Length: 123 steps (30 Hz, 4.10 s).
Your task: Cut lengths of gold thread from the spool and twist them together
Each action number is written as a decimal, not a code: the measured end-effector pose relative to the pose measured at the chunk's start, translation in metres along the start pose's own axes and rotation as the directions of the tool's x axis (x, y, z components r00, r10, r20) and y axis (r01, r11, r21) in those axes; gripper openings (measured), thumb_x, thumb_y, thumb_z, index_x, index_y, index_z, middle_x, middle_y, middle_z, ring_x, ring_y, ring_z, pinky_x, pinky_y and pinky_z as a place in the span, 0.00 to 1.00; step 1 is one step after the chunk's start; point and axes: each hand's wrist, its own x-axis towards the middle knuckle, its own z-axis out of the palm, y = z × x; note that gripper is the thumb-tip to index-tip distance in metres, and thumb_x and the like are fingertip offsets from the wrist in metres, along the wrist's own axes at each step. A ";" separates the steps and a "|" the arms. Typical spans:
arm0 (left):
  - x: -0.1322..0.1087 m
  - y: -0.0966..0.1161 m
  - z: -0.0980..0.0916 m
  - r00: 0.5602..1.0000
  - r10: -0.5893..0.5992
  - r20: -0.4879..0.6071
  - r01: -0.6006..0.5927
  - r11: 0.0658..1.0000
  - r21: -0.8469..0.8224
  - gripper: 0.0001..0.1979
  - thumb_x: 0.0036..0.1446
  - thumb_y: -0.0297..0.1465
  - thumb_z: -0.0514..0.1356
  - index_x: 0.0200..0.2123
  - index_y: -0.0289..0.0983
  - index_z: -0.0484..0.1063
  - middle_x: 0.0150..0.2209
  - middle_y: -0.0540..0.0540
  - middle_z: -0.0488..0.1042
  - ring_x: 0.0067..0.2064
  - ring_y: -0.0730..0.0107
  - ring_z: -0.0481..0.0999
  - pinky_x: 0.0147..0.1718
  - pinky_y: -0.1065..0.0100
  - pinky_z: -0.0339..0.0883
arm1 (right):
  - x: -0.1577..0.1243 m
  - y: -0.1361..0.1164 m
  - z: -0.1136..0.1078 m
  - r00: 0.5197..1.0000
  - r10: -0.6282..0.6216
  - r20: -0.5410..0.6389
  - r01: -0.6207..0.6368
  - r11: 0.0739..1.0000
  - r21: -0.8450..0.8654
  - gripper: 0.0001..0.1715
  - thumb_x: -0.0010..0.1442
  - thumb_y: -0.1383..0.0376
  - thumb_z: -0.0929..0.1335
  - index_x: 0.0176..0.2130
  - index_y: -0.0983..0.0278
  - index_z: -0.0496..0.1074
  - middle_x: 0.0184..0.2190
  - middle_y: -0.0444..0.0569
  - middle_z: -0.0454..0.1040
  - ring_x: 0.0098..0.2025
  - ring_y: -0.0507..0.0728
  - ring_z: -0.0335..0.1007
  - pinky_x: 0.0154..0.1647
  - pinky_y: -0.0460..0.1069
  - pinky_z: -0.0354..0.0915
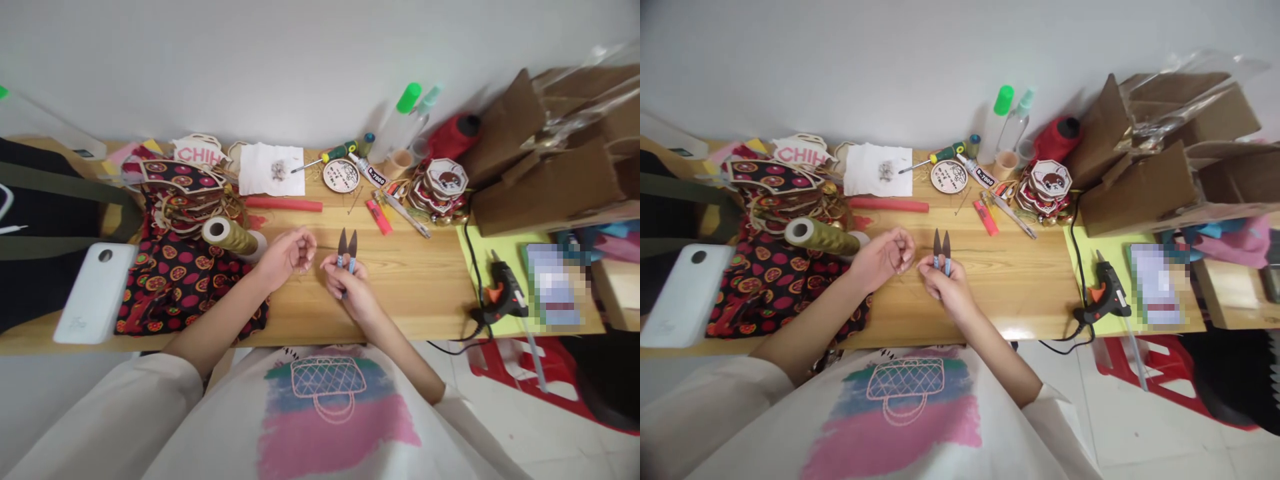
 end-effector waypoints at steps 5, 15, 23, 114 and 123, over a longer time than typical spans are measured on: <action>-0.002 0.000 0.001 0.999 0.030 0.042 -0.031 1.000 0.007 0.12 0.51 0.37 0.60 0.25 0.33 0.67 0.18 0.50 0.69 0.19 0.74 0.70 0.18 0.74 0.60 | 0.000 0.005 -0.002 0.999 0.041 0.030 -0.040 0.998 -0.044 0.14 0.47 0.58 0.72 0.29 0.65 0.69 0.12 0.32 0.50 0.14 0.43 0.41 0.14 0.43 0.39; -0.004 0.004 0.001 0.995 0.093 -0.022 -0.093 0.996 0.011 0.08 0.49 0.31 0.60 0.22 0.32 0.72 0.18 0.47 0.73 0.19 0.72 0.71 0.16 0.74 0.63 | 0.000 0.006 0.003 0.998 0.001 0.060 0.013 0.974 -0.226 0.21 0.46 0.51 0.73 0.30 0.65 0.70 0.16 0.36 0.62 0.17 0.44 0.49 0.17 0.43 0.45; -0.005 0.003 0.003 0.993 0.116 -0.022 -0.115 0.993 0.031 0.10 0.47 0.34 0.63 0.19 0.35 0.74 0.14 0.51 0.68 0.16 0.75 0.66 0.16 0.73 0.58 | -0.001 -0.001 -0.007 0.973 0.100 0.208 -0.104 0.995 0.008 0.20 0.49 0.51 0.71 0.26 0.66 0.70 0.10 0.32 0.51 0.13 0.44 0.43 0.14 0.43 0.42; -0.010 -0.002 -0.001 0.974 -0.073 0.213 0.057 0.995 0.081 0.09 0.46 0.33 0.66 0.22 0.31 0.75 0.09 0.59 0.50 0.12 0.87 0.47 0.14 0.78 0.40 | -0.002 -0.007 -0.010 0.998 0.007 0.057 -0.016 0.989 0.144 0.10 0.48 0.61 0.72 0.29 0.66 0.71 0.12 0.33 0.50 0.15 0.43 0.41 0.14 0.42 0.42; -0.010 -0.003 -0.002 0.976 -0.081 0.202 0.061 0.993 0.102 0.09 0.46 0.33 0.65 0.23 0.31 0.75 0.09 0.59 0.51 0.13 0.86 0.46 0.14 0.78 0.39 | -0.002 -0.007 -0.008 0.999 0.017 0.035 -0.021 0.992 0.124 0.11 0.47 0.61 0.73 0.29 0.65 0.72 0.13 0.34 0.54 0.14 0.44 0.43 0.14 0.43 0.43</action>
